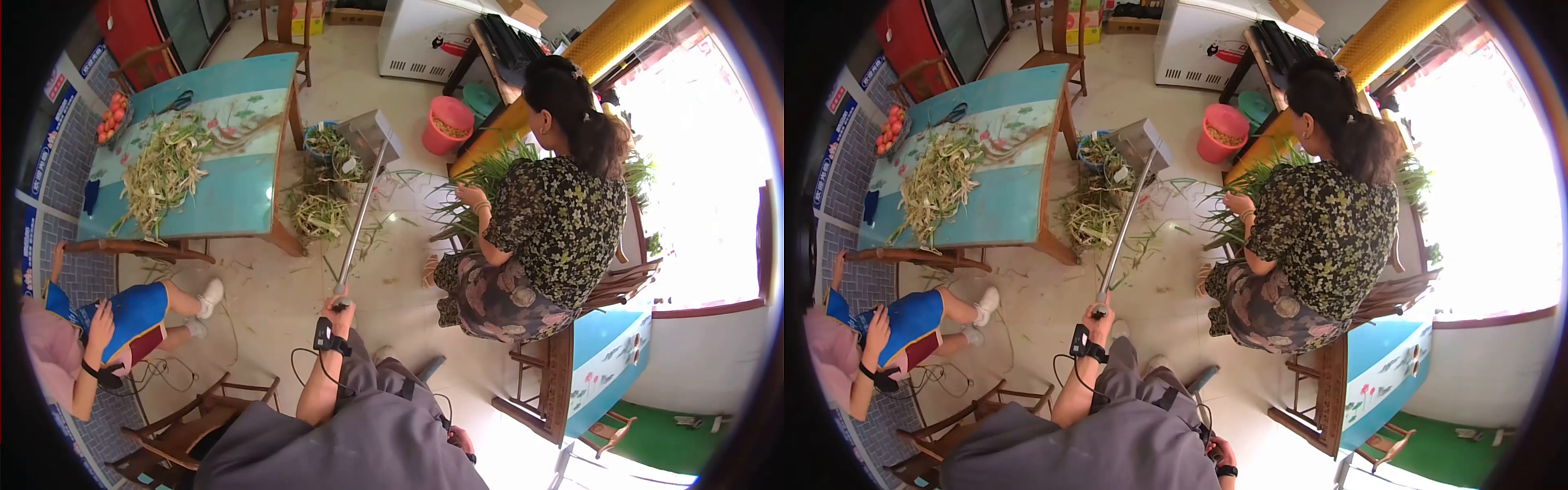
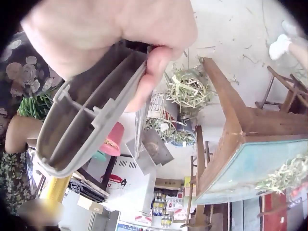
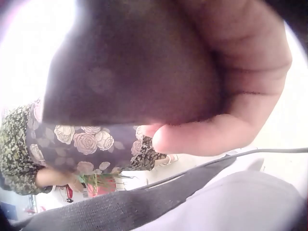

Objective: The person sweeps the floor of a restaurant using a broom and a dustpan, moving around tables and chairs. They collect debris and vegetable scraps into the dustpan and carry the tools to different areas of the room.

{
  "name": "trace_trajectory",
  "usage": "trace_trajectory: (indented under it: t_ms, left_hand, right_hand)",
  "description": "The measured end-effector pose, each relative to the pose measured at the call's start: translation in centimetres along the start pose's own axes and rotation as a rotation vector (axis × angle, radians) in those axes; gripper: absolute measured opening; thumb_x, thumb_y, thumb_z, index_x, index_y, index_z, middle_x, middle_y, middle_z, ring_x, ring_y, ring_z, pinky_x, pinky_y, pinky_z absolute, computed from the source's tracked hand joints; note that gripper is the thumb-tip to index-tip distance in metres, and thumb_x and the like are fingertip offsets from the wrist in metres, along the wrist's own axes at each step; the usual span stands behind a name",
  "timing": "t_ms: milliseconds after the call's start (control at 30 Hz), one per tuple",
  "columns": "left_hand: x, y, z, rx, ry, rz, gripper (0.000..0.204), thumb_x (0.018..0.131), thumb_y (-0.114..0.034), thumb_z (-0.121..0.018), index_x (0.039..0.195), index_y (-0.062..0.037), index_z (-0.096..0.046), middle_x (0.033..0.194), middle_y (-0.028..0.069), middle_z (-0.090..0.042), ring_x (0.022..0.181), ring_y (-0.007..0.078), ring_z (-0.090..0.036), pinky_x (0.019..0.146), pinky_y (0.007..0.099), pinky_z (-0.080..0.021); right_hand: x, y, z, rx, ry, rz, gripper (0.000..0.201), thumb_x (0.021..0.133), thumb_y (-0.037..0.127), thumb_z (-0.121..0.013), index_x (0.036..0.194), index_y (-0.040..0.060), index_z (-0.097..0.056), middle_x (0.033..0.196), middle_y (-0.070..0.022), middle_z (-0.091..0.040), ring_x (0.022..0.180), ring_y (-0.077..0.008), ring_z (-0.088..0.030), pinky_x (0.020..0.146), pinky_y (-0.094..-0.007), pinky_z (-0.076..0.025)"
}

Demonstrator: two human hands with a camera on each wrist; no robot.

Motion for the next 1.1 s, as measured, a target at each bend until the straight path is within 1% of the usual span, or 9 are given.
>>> trace_trajectory:
  t_ms: [33, 133, 367, 467, 533, 667, 767, 933, 1100]
  left_hand:
    - [-0.6, -0.2, -0.1, 0.033, 0.009, -0.020, 0.062, 0.071, 0.003, -0.042, 0.130, 0.0097, -0.023, 0.046, -0.0064, -0.033, 0.039, 0.0054, -0.036, 0.040, 0.0171, -0.035]
    - [-2.1, -1.4, -1.3, 0.071, 0.055, -0.004, 0.062, 0.071, 0.001, -0.040, 0.129, 0.0124, -0.020, 0.046, -0.0066, -0.033, 0.040, 0.0053, -0.037, 0.041, 0.0167, -0.035]
    - [-12.0, -1.3, -8.5, 0.498, 0.060, -0.129, 0.063, 0.084, -0.016, -0.052, 0.131, 0.0105, -0.019, 0.048, -0.0052, -0.037, 0.041, 0.0057, -0.038, 0.045, 0.0174, -0.038]
    - [-17.3, 1.6, -11.1, 0.671, 0.074, -0.163, 0.066, 0.086, -0.023, -0.054, 0.130, 0.0126, -0.019, 0.048, -0.0067, -0.035, 0.040, 0.0039, -0.036, 0.044, 0.0163, -0.036]
    - [-21.0, 2.9, -11.9, 0.875, -0.040, -0.306, 0.044, 0.088, -0.029, -0.052, 0.110, 0.0075, -0.044, 0.048, -0.0095, -0.029, 0.040, 0.0022, -0.032, 0.041, 0.0163, -0.033]
    - [-24.9, 5.2, -12.8, 1.154, -0.024, -0.428, 0.024, 0.087, -0.031, -0.055, 0.085, -0.0071, -0.050, 0.048, -0.0096, -0.028, 0.039, 0.0011, -0.030, 0.041, 0.0171, -0.030]
    - [-26.5, 5.2, -14.0, 1.615, -0.079, -0.677, 0.023, 0.085, -0.032, -0.057, 0.072, -0.0176, -0.044, 0.048, -0.0089, -0.029, 0.038, 0.0020, -0.028, 0.039, 0.0190, -0.024]
    - [-26.4, 2.8, -11.6, 1.765, -0.288, -0.803, 0.027, 0.082, -0.031, -0.062, 0.072, -0.0159, -0.042, 0.048, -0.0069, -0.031, 0.037, 0.0041, -0.029, 0.036, 0.0211, -0.025]
    - [-23.6, -1.1, -7.0, 1.925, -0.394, -0.942, 0.032, 0.082, -0.031, -0.061, 0.067, -0.0112, -0.042, 0.048, -0.0057, -0.033, 0.036, 0.0060, -0.031, 0.034, 0.0236, -0.030]
  right_hand:
    - [-1.5, 1.2, -0.9, -0.186, -0.070, 0.179, 0.013, 0.080, 0.006, -0.050, 0.068, 0.0031, -0.045, 0.058, -0.0045, -0.048, 0.048, -0.0149, -0.047, 0.048, -0.0256, -0.043]
    - [-0.4, 2.2, -0.3, -0.500, 0.055, 0.224, 0.014, 0.079, 0.006, -0.050, 0.067, 0.0028, -0.047, 0.057, -0.0048, -0.048, 0.049, -0.0150, -0.047, 0.048, -0.0251, -0.042]
    - [-9.9, 4.2, -8.1, -0.774, -0.180, 0.232, 0.012, 0.076, 0.010, -0.054, 0.066, 0.0040, -0.053, 0.060, -0.0037, -0.052, 0.048, -0.0122, -0.048, 0.046, -0.0238, -0.040]
    - [-7.7, 4.4, -6.7, -0.744, -0.087, 0.129, 0.011, 0.076, 0.009, -0.054, 0.068, 0.0012, -0.055, 0.060, -0.0052, -0.053, 0.051, -0.0133, -0.052, 0.046, -0.0254, -0.043]
    - [-5.4, 4.9, -5.6, -0.702, -0.041, 0.091, 0.011, 0.076, 0.007, -0.053, 0.069, -0.0003, -0.055, 0.061, -0.0070, -0.053, 0.052, -0.0148, -0.053, 0.046, -0.0258, -0.043]
    - [-2.6, 6.9, -7.2, -0.579, 0.113, 0.108, 0.009, 0.077, 0.005, -0.052, 0.071, -0.0008, -0.052, 0.062, -0.0072, -0.052, 0.049, -0.0144, -0.051, 0.045, -0.0245, -0.042]
    - [-1.0, 6.7, -8.6, -0.278, 0.128, -0.203, 0.010, 0.079, 0.004, -0.053, 0.078, 0.0027, -0.043, 0.062, -0.0021, -0.046, 0.048, -0.0076, -0.045, 0.043, -0.0173, -0.038]
    - [-2.8, 10.3, -16.1, -0.261, 0.235, -0.062, 0.010, 0.081, 0.004, -0.048, 0.088, -0.0024, -0.047, 0.064, -0.0016, -0.045, 0.051, -0.0064, -0.045, 0.042, -0.0168, -0.038]
    - [-3.0, 16.7, -28.4, -0.721, 0.515, 0.620, 0.015, 0.079, 0.005, -0.046, 0.067, -0.0005, -0.052, 0.058, -0.0035, -0.048, 0.052, -0.0111, -0.049, 0.049, -0.0225, -0.040]
Point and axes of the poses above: each hand's wrist, its own x-axis towards the middle knuckle, its own z-axis out of the back of the hand, y = z × x, the point moved 10 cm from there along x, towards the middle knuckle
